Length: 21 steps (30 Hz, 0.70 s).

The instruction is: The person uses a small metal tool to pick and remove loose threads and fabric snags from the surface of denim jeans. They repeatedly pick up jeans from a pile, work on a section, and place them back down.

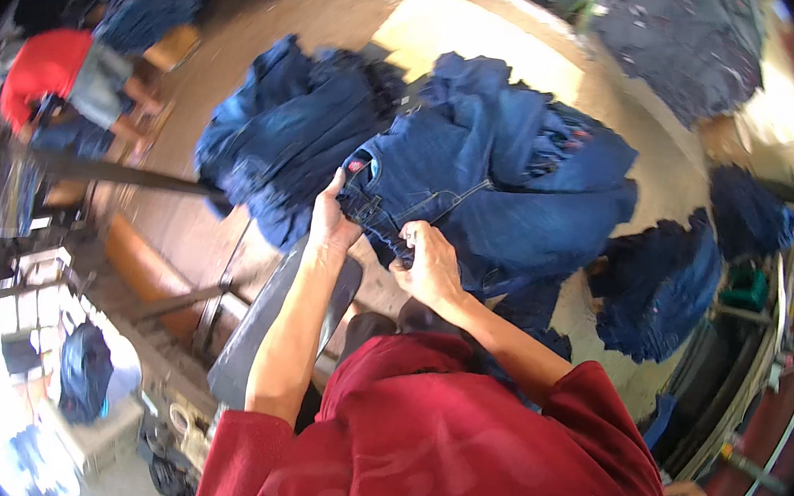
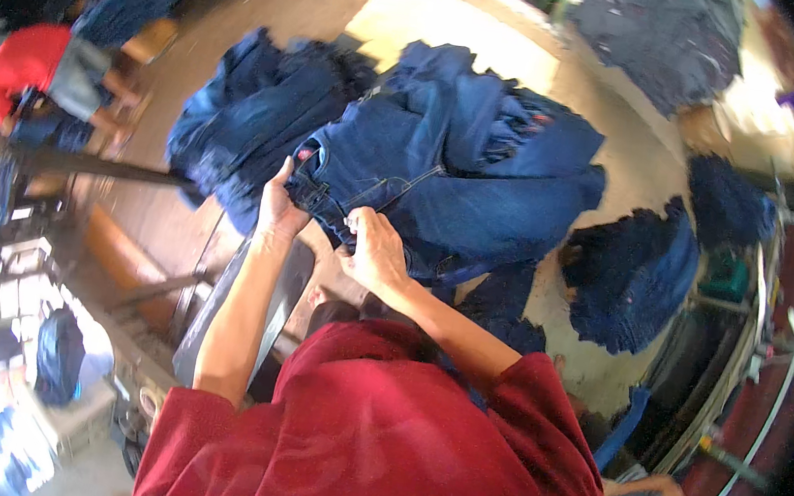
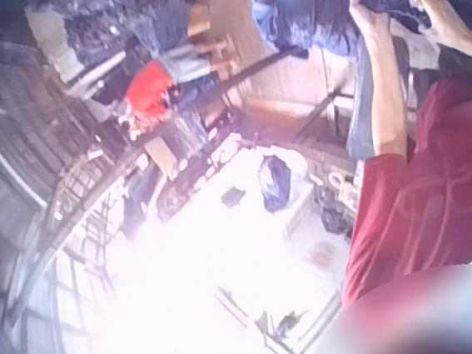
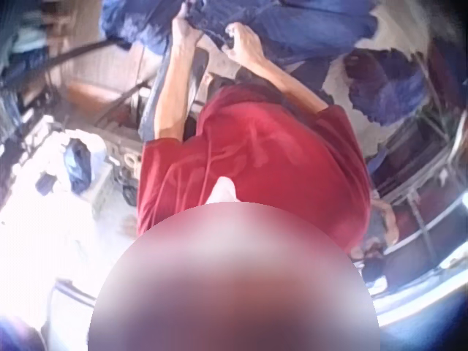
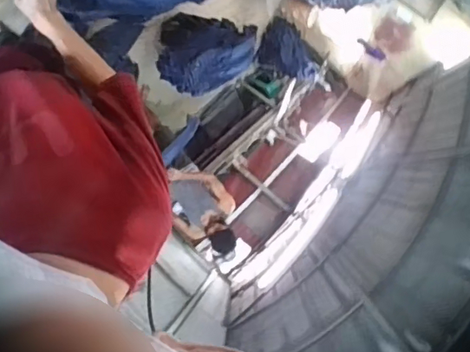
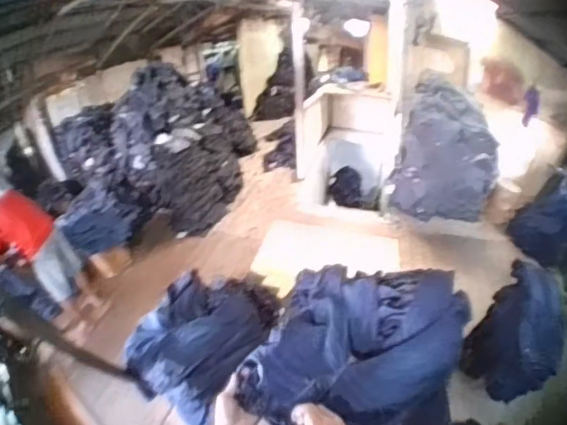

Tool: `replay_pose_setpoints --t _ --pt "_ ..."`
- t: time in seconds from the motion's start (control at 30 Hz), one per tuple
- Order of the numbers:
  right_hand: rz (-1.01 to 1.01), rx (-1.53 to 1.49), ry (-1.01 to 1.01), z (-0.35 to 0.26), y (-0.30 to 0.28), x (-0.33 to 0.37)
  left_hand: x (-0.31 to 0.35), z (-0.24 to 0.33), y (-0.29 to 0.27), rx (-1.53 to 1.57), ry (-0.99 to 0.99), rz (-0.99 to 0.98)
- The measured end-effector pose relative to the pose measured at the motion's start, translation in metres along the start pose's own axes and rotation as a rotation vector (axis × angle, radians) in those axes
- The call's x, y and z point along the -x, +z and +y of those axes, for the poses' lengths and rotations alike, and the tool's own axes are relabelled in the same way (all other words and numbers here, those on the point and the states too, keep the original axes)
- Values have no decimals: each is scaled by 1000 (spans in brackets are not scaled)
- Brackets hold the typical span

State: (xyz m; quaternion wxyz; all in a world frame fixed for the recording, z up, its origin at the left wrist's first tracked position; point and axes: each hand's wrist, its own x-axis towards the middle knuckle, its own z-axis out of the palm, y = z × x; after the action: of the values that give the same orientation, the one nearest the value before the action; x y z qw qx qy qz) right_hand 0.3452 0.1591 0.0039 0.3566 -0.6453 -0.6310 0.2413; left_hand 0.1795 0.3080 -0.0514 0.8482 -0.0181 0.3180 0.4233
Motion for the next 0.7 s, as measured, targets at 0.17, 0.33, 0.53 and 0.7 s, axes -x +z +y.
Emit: replay_pose_setpoints --t 0.17,0.33,0.53,0.7 --pt "-547 -247 139 -32 79 42 110 34 -90 34 82 257" --pt "-962 -411 13 -46 125 95 203 1 -119 37 195 478" --pt "-486 -294 85 -18 97 56 107 3 -73 194 229 296" --pt "-508 -554 303 -3 84 13 91 24 -78 338 329 256"
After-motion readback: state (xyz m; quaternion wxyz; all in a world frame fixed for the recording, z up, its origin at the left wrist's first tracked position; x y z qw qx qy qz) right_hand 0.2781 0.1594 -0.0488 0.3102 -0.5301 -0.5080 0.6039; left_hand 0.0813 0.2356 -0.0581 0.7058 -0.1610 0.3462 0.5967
